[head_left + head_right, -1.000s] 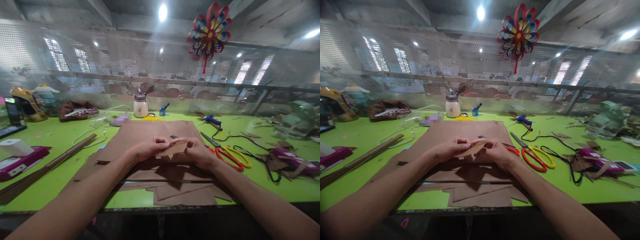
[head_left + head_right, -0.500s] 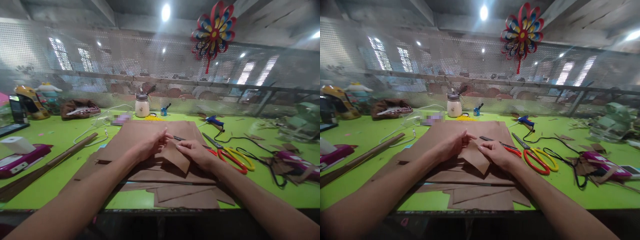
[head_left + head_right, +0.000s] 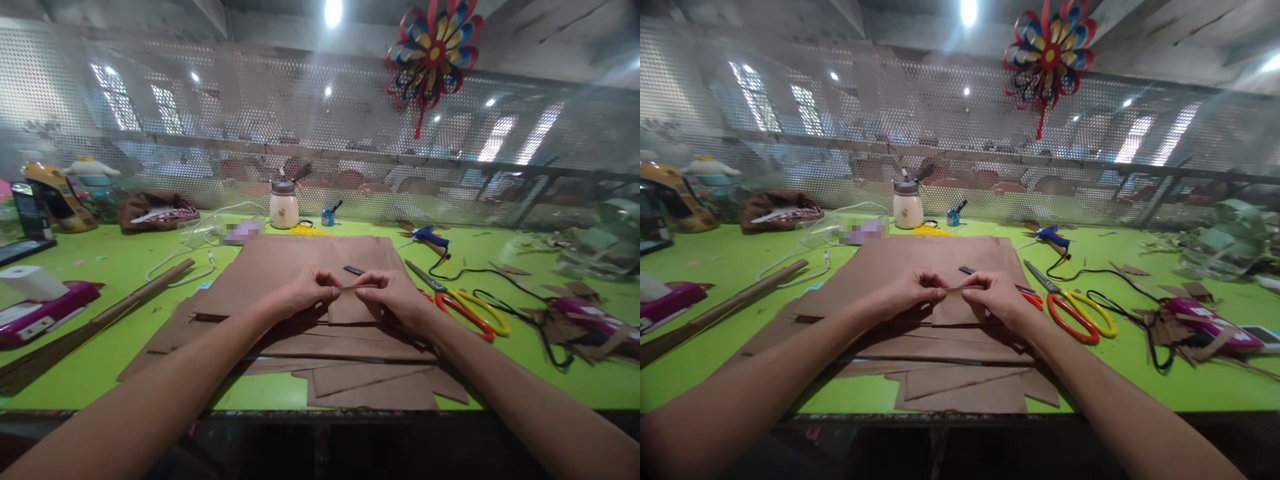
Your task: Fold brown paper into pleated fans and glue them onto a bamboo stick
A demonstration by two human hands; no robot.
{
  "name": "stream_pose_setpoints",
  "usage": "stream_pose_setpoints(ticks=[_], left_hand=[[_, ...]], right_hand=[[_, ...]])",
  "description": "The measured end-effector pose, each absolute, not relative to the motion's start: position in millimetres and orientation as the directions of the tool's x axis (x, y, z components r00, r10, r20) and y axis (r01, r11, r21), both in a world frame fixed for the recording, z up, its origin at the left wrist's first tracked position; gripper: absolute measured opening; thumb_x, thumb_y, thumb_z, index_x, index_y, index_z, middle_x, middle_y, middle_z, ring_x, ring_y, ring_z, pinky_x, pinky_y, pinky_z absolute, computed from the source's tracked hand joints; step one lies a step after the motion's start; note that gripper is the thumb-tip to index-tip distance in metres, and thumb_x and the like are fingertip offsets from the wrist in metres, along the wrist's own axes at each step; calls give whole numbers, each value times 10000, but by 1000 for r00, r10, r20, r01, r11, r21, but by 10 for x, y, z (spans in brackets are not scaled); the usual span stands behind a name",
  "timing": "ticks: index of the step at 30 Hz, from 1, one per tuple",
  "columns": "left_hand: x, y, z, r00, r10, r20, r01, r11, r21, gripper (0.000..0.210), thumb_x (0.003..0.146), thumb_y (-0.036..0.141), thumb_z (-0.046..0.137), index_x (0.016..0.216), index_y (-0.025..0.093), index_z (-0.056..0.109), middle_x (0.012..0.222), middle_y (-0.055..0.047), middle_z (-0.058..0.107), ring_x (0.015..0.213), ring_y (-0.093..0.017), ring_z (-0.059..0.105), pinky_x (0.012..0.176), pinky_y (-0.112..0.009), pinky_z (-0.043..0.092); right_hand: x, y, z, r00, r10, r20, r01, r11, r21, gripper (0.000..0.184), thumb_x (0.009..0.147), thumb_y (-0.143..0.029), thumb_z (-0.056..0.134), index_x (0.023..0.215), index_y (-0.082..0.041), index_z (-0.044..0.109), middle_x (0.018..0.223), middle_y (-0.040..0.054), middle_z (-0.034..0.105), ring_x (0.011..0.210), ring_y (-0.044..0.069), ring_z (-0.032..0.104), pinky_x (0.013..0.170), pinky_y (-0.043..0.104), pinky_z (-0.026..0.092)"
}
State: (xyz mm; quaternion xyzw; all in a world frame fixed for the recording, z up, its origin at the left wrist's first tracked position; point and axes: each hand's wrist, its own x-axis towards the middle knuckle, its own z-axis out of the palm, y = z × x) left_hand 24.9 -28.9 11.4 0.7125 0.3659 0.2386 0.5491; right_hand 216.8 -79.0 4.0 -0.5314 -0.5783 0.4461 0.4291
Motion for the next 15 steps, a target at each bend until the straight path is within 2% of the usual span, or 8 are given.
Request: stream_pose_setpoints(ticks=[3,8,15], left_hand=[[261,-264,58,596,803,-1,242,-179,954,199,681,296,627,774,144,537,524,54,496,408,-58,416,396,-186,293],[266,-246,24,620,781,73,197,-245,949,148,692,240,602,742,154,492,477,65,479,397,-59,425,404,-177,306],[251,-223,15,605,795,41,194,-197,961,187,670,269,620,735,164,480,513,46,525,418,-71,452,400,-174,303]], right_hand=[[2186,-768,7,-99,995,23,142,37,-989,228,609,-297,686,775,-149,638,452,-65,453,382,51,323,395,212,193],[2224,-700,-66,-105,992,73,64,80,-995,222,597,-283,702,758,-137,657,439,-67,445,389,45,312,400,215,206],[2250,-675,-87,-93,993,73,-23,71,-997,251,583,-271,721,800,-159,664,519,-38,519,427,61,366,412,217,240]])
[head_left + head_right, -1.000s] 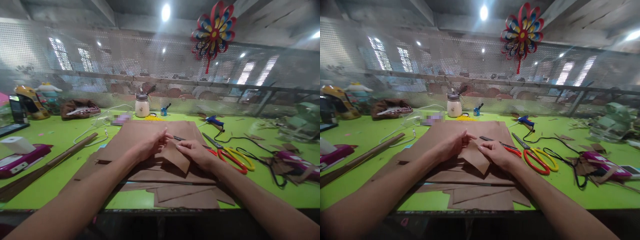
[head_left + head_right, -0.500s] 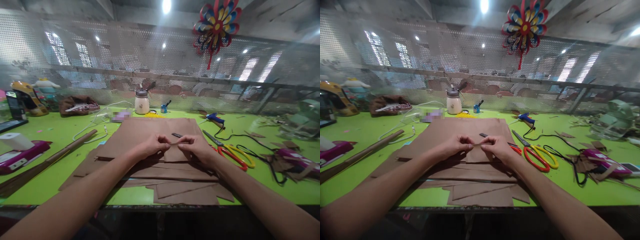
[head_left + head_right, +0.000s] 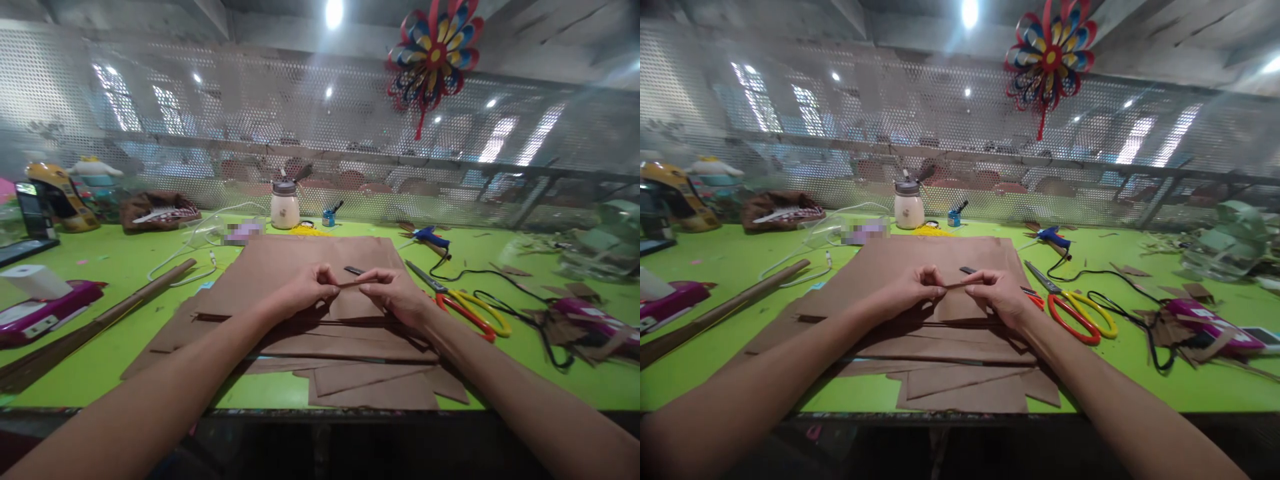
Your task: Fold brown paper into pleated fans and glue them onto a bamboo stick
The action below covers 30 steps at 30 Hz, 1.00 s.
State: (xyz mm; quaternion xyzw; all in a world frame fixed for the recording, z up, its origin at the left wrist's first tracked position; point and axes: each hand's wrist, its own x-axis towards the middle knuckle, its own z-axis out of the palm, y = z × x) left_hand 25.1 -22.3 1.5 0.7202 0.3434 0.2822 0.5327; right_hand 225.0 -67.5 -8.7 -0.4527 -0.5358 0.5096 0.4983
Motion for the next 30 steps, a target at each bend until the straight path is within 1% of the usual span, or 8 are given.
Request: stream_pose_setpoints(ticks=[4,9,17,19,21,25,27,30], left_hand=[[240,-232,37,595,803,24,202,-179,963,183,665,263,624,727,164,482,508,53,513,419,-69,445,409,-180,303],[244,-279,94,590,807,7,216,-166,962,191,668,265,627,712,162,472,482,64,479,404,-65,430,404,-186,281],[236,-314,113,587,809,21,98,-97,990,178,687,233,621,750,168,468,483,86,426,390,-44,362,399,-179,244],[238,-302,100,584,811,29,66,-83,994,189,683,233,632,755,166,470,487,86,419,399,-42,355,406,-179,239],[246,-285,82,579,814,41,40,-78,996,201,675,236,646,759,159,480,497,81,421,413,-40,356,416,-178,233],[269,-258,53,570,821,41,0,-50,999,227,658,251,664,779,148,502,501,77,423,425,-37,352,426,-177,229],[274,-256,52,564,826,25,-1,-30,1000,236,653,258,667,786,147,508,492,78,421,419,-39,344,421,-176,221],[267,-255,61,547,837,2,17,-13,1000,215,660,251,654,783,148,510,467,84,406,400,-36,321,410,-173,201]], right_hand=[[2257,-674,-90,-118,991,68,-48,63,-997,253,585,-252,724,817,-166,672,569,-25,553,455,64,386,432,222,258],[2258,-657,-106,-98,994,51,-52,46,-998,224,584,-250,740,785,-169,681,633,3,594,524,85,446,468,228,299],[2270,-663,-84,-128,990,56,-74,47,-996,261,553,-274,767,780,-178,680,678,5,607,572,90,486,506,225,349],[2274,-660,-86,-120,991,66,-77,57,-995,273,554,-285,769,784,-172,677,682,7,608,564,85,477,496,220,340],[2277,-647,-100,-95,993,68,-82,61,-995,279,552,-300,773,773,-162,674,638,2,589,534,77,454,467,213,311],[2273,-625,-121,-53,997,55,-88,51,-995,271,559,-336,769,725,-146,669,503,-38,488,440,47,356,412,204,221],[2267,-630,-112,-43,998,39,-80,35,-996,275,567,-349,762,716,-139,666,469,-55,444,414,36,312,403,202,188],[2257,-656,-83,-56,998,31,-83,26,-996,291,553,-323,767,751,-134,666,501,-50,464,436,37,337,416,197,208]])
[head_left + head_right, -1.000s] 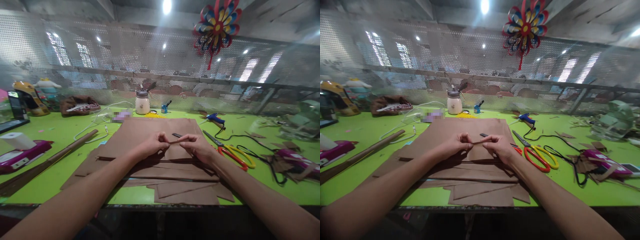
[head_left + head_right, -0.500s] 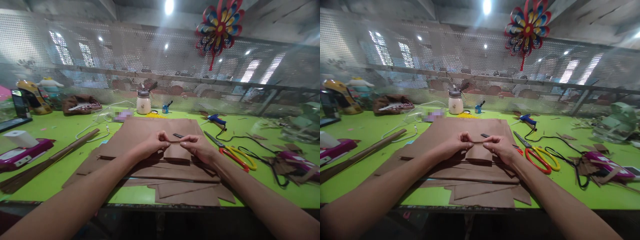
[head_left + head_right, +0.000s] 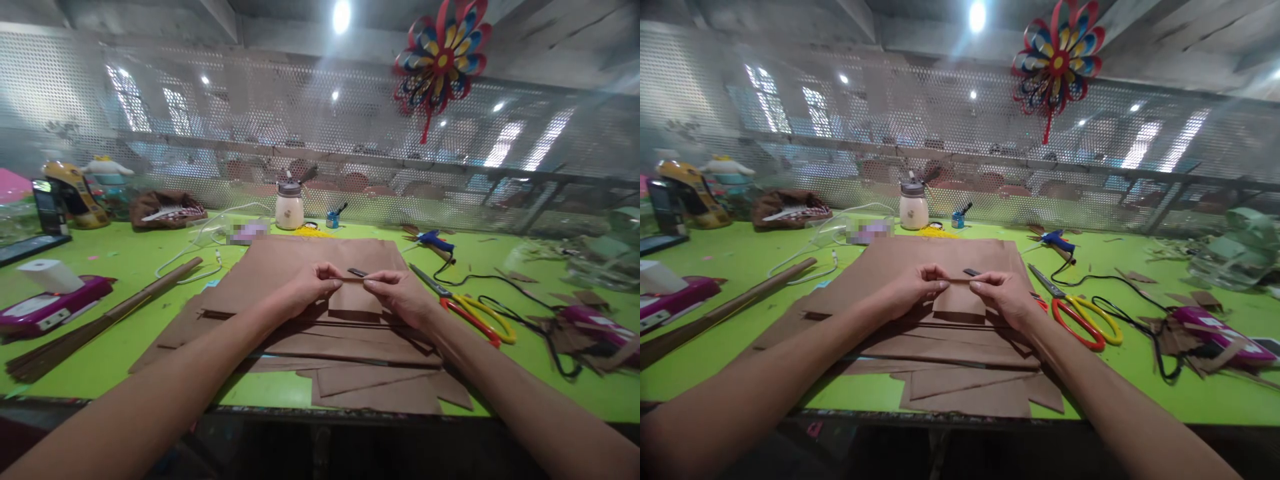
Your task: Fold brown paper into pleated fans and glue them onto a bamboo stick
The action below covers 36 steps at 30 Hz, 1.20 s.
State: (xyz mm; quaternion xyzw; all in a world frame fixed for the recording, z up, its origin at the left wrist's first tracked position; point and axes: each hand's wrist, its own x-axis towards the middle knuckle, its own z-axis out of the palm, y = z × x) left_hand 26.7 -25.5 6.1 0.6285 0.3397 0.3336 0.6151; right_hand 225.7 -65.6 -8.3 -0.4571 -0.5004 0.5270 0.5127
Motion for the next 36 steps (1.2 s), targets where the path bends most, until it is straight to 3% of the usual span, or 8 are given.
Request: stream_pose_setpoints(ticks=[9,17,20,28,36], left_hand=[[237,-299,134,562,826,-31,99,-30,995,186,665,236,637,791,151,529,515,64,462,428,-45,380,431,-180,280],[197,-276,157,587,803,-104,337,-125,933,311,749,449,538,764,144,596,406,71,358,330,-51,273,355,-205,148],[177,-210,115,574,811,-112,399,-158,903,352,727,468,560,850,148,637,424,56,413,337,-56,296,363,-208,150],[169,-164,97,622,781,-53,358,-223,906,303,679,418,620,778,132,628,511,36,484,431,-67,390,424,-203,258],[199,-199,87,655,755,-36,344,-255,903,258,716,395,581,761,140,579,520,41,479,438,-69,399,434,-199,277]], right_hand=[[2236,-686,-41,-67,998,21,-28,19,-999,337,554,-314,750,814,-116,669,501,-53,452,435,36,313,414,201,192],[2286,-659,-98,-75,997,-11,85,-5,-996,306,607,-350,718,799,-117,661,456,-67,409,413,37,289,409,200,143],[2293,-656,-97,-100,995,-17,95,-8,-995,285,615,-356,713,775,-126,657,465,-68,407,415,37,286,413,202,150],[2298,-665,-96,-99,995,6,178,24,-984,329,640,-402,684,808,-121,658,440,-75,371,398,40,242,401,216,114],[2241,-697,-72,-113,993,39,153,56,-987,381,624,-374,692,906,-122,649,490,-65,418,428,48,296,413,214,179]])
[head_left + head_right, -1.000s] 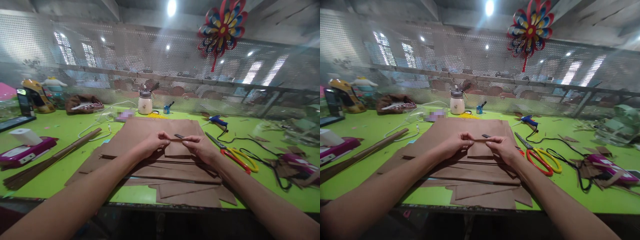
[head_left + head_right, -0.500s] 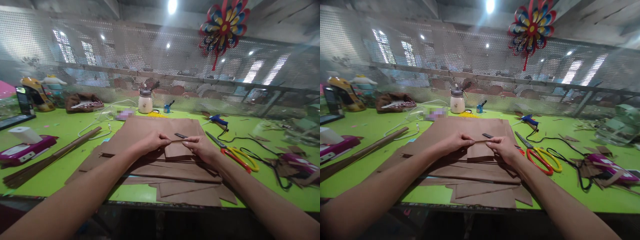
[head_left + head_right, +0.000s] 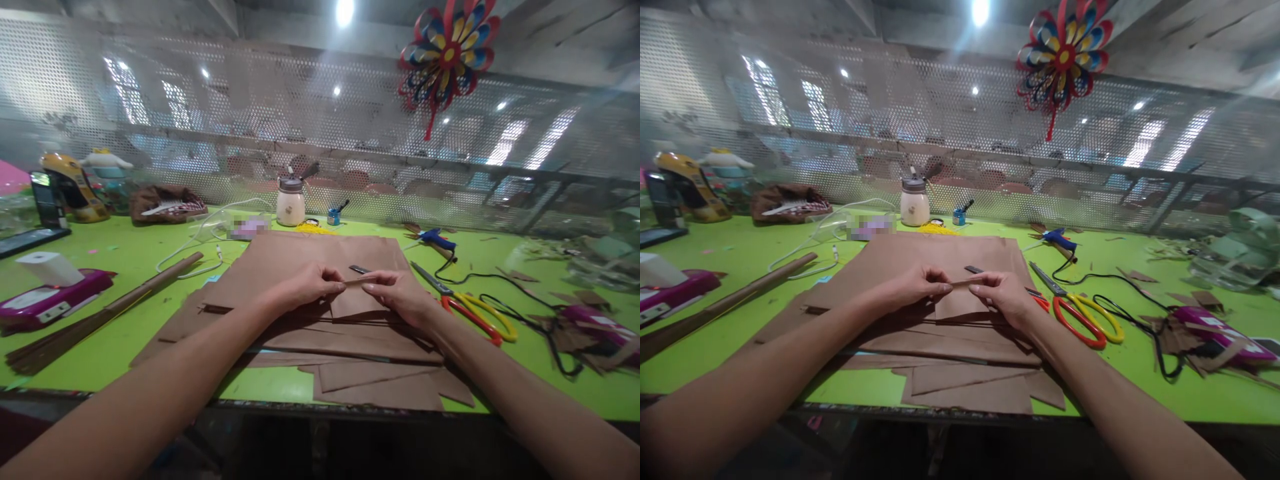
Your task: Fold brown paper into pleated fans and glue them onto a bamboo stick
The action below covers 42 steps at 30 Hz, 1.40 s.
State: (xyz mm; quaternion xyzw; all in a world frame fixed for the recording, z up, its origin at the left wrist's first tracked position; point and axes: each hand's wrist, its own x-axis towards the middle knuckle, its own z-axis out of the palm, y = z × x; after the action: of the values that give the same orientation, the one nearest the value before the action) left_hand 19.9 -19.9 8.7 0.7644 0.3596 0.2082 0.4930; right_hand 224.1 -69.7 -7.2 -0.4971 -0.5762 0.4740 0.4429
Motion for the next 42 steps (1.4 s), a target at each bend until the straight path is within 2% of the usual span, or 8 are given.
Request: stream_pose_setpoints(ticks=[9,15,17,21,26,30,35,42], left_hand=[[233,-239,90,657,744,121,375,-462,804,199,773,320,501,752,145,592,503,38,480,457,-77,406,463,-198,297],[241,-220,70,658,685,313,338,-640,690,196,767,257,490,771,139,647,680,-14,599,652,-115,502,614,-214,381],[239,-238,104,664,688,293,327,-619,714,201,762,244,493,798,139,660,712,-22,618,669,-117,514,634,-215,393],[221,-306,210,685,722,93,318,-412,854,266,768,330,501,878,136,645,570,10,545,504,-95,467,498,-200,360],[200,-341,232,691,719,-71,310,-206,928,412,802,479,414,584,150,531,476,16,442,431,-86,375,449,-218,301],[195,-346,203,760,646,-69,285,-235,929,397,785,466,460,532,160,476,487,17,434,447,-85,360,460,-225,269],[188,-364,223,733,676,-75,322,-248,914,403,743,514,511,545,165,475,490,29,407,436,-74,305,448,-233,203],[178,-357,243,723,688,-57,353,-297,887,396,728,519,532,565,159,506,480,48,328,440,-69,236,441,-246,151]], right_hand=[[2230,-697,-79,-65,996,56,98,62,-993,304,577,-319,718,816,-136,669,456,-63,412,417,47,259,402,220,158],[2234,-723,-66,-106,990,88,58,95,-994,298,637,-298,680,882,-128,669,417,-88,344,385,37,231,392,212,129],[2234,-731,-58,-99,992,77,49,82,-995,262,636,-289,681,840,-126,676,404,-92,328,374,33,221,389,213,125],[2232,-723,-63,-75,994,78,19,79,-997,250,593,-277,711,794,-131,689,422,-78,370,381,30,237,395,212,142],[2203,-729,-67,-76,990,120,73,126,-989,228,591,-290,710,775,-156,716,463,-41,449,399,44,277,394,219,183],[2166,-764,-41,-87,985,152,71,158,-985,210,600,-298,706,759,-161,718,484,-25,482,404,51,306,391,218,208],[2149,-789,-34,-93,981,170,77,178,-981,233,619,-320,703,775,-147,705,465,-42,445,372,43,302,362,209,204],[2131,-805,-20,-120,953,277,177,295,-939,215,647,-332,680,760,-151,712,645,10,549,417,48,395,383,216,280]])
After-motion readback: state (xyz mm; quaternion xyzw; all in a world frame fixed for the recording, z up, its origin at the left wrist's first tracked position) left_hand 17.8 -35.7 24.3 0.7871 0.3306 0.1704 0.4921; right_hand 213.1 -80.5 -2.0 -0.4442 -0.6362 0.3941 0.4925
